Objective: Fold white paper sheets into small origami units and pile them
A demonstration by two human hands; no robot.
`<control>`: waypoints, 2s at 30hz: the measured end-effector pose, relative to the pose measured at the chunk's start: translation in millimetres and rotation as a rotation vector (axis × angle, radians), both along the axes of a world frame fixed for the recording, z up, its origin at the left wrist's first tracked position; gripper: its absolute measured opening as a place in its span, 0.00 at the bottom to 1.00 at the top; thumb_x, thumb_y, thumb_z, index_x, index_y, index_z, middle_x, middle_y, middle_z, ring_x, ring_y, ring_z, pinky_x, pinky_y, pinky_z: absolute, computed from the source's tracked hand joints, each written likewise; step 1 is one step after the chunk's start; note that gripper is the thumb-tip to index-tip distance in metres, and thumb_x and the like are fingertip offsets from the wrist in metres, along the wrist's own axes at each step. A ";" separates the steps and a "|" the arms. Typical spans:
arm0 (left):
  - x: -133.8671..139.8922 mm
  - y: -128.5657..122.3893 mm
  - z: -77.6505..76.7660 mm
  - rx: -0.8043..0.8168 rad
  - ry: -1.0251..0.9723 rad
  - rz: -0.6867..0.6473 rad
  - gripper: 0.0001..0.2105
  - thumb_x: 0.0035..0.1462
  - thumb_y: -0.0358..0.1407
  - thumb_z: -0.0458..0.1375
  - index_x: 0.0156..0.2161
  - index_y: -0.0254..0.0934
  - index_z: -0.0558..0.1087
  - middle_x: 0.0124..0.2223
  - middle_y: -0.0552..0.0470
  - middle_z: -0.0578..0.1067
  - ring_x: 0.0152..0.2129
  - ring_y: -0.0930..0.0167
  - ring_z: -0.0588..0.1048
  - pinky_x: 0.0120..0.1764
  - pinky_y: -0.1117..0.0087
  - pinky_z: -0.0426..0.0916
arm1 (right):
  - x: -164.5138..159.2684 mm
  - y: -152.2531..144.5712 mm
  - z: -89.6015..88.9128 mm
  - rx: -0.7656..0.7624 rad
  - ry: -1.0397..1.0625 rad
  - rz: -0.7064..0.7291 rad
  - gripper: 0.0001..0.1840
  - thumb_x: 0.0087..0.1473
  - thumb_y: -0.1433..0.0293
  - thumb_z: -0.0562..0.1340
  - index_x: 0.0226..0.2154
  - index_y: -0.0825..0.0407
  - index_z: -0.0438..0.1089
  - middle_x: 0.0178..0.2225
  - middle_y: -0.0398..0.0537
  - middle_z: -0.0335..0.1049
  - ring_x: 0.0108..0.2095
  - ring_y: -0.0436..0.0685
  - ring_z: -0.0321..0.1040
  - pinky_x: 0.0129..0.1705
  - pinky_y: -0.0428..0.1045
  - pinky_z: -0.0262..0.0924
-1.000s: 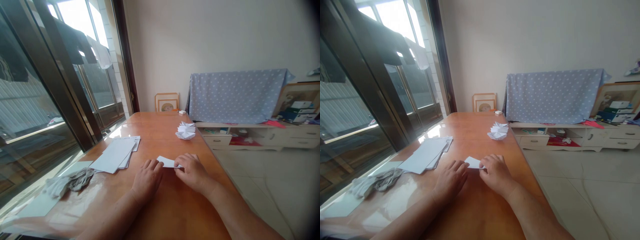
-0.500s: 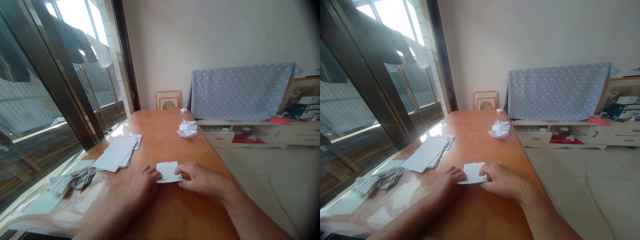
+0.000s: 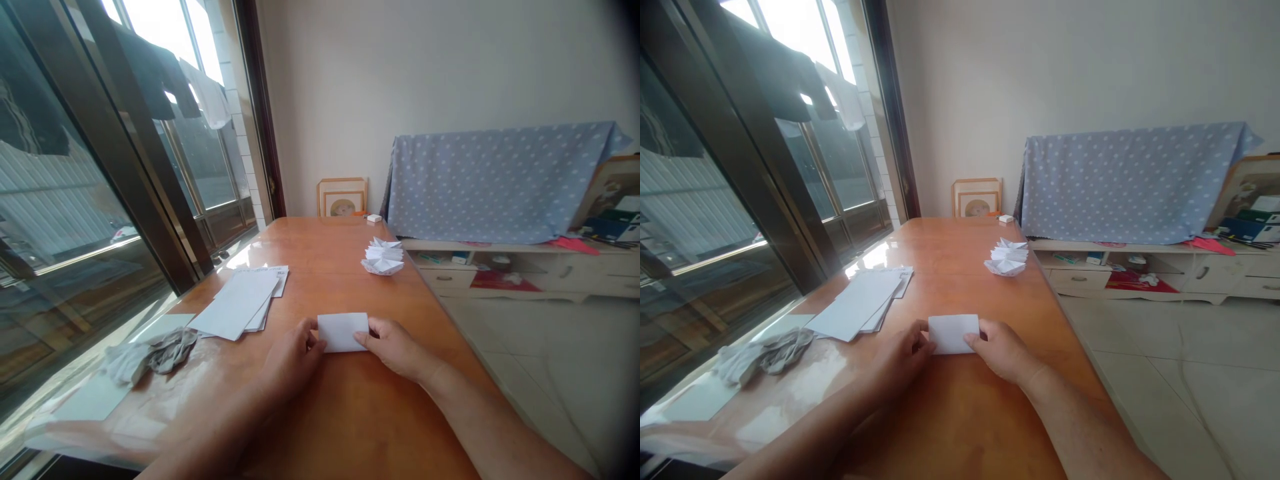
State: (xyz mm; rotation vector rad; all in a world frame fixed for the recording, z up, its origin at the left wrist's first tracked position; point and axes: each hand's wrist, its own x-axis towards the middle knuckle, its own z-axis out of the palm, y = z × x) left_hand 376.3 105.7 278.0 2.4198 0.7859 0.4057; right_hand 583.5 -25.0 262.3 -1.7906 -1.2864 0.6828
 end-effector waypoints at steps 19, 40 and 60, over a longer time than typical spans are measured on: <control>-5.5 -14.9 -5.9 0.408 -0.050 -0.276 0.15 0.65 0.31 0.50 0.53 0.42 0.72 0.57 0.47 0.73 0.56 0.60 0.68 0.56 0.55 0.64 | -14.0 7.8 -5.8 -0.186 -0.417 -0.219 0.13 0.53 0.59 0.63 0.39 0.47 0.68 0.31 0.42 0.73 0.33 0.56 0.69 0.30 0.48 0.47; -5.6 -19.2 -2.8 0.431 0.174 -0.270 0.12 0.66 0.36 0.51 0.51 0.40 0.72 0.55 0.45 0.73 0.50 0.60 0.72 0.51 0.57 0.67 | -8.1 5.4 -13.6 -0.120 -0.409 -0.147 0.20 0.59 0.62 0.57 0.54 0.42 0.66 0.33 0.42 0.74 0.33 0.57 0.71 0.35 0.49 0.57; -6.1 -17.4 -2.2 0.383 0.174 -0.270 0.11 0.66 0.37 0.50 0.50 0.41 0.71 0.49 0.46 0.73 0.46 0.61 0.71 0.50 0.58 0.67 | -3.8 6.8 -19.7 -0.147 -0.475 -0.086 0.19 0.60 0.62 0.55 0.49 0.41 0.75 0.45 0.46 0.75 0.43 0.59 0.72 0.46 0.51 0.62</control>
